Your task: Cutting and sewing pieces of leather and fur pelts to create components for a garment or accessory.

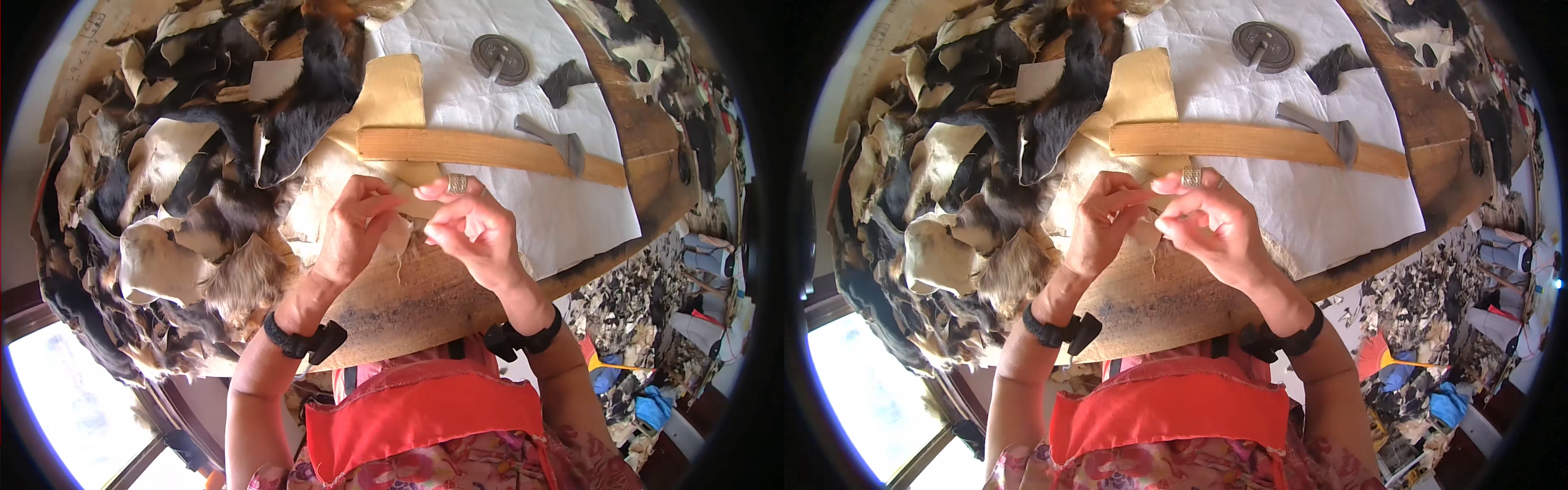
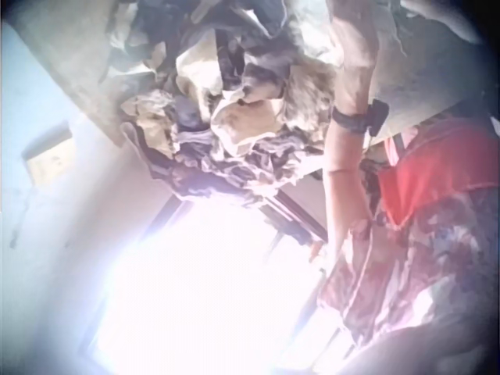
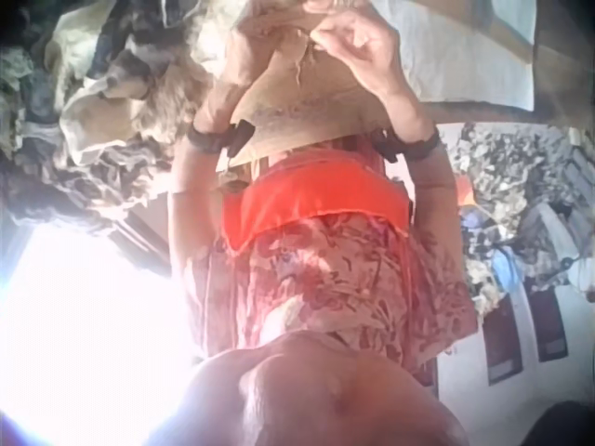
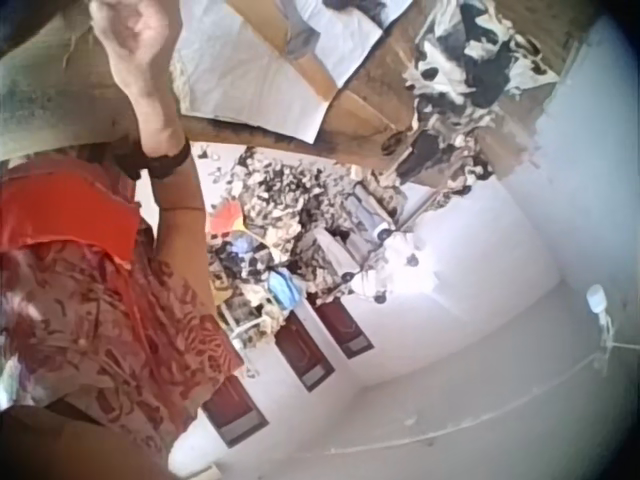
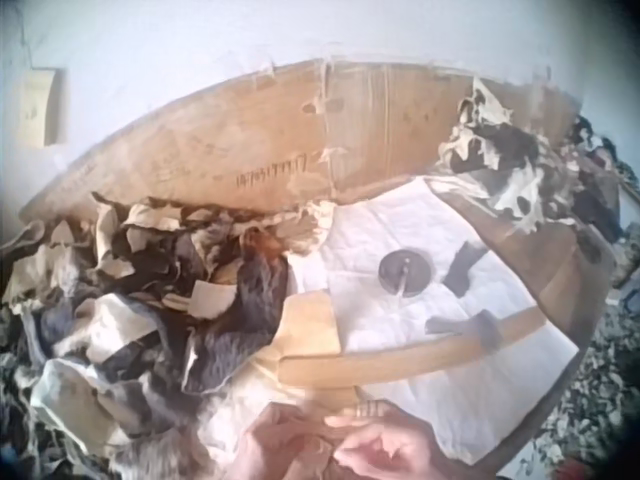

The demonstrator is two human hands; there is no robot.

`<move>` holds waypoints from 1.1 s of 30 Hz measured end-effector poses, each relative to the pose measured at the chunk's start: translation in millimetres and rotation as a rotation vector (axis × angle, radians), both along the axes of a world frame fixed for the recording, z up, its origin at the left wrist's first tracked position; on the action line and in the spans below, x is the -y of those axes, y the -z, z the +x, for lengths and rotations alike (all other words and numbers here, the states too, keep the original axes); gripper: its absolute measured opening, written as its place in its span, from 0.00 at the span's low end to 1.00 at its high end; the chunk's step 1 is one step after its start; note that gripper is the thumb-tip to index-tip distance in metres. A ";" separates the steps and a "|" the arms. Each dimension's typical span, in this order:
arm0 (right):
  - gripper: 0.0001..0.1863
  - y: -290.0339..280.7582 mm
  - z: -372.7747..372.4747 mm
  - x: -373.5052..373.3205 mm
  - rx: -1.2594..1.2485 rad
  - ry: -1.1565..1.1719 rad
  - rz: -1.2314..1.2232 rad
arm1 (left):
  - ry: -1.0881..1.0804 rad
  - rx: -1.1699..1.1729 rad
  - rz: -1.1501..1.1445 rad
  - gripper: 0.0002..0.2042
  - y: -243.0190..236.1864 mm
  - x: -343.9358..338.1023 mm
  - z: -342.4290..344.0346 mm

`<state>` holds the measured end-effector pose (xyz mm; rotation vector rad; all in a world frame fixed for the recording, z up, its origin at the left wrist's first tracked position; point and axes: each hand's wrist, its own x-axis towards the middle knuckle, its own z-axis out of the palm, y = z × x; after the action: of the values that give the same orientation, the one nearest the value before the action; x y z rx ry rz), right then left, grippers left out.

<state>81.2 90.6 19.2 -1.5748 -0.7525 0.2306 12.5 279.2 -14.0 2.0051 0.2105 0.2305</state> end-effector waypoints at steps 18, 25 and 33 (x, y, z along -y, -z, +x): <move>0.05 -82.8 51.1 -8.0 -0.002 -0.064 -0.306 | -0.184 0.059 -0.233 0.05 -7.7 -15.0 -14.8; 0.05 -8.8 69.4 -72.8 0.415 -0.588 -0.509 | -0.605 -0.099 0.156 0.11 -3.9 15.9 -52.5; 0.11 29.2 79.1 -94.4 0.685 -0.829 -0.369 | -0.697 -0.178 0.471 0.15 8.6 38.1 -53.3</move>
<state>160.2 185.0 -10.0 -1.6059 -1.9867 0.4558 -40.8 241.1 -22.6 2.3487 1.0557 0.5823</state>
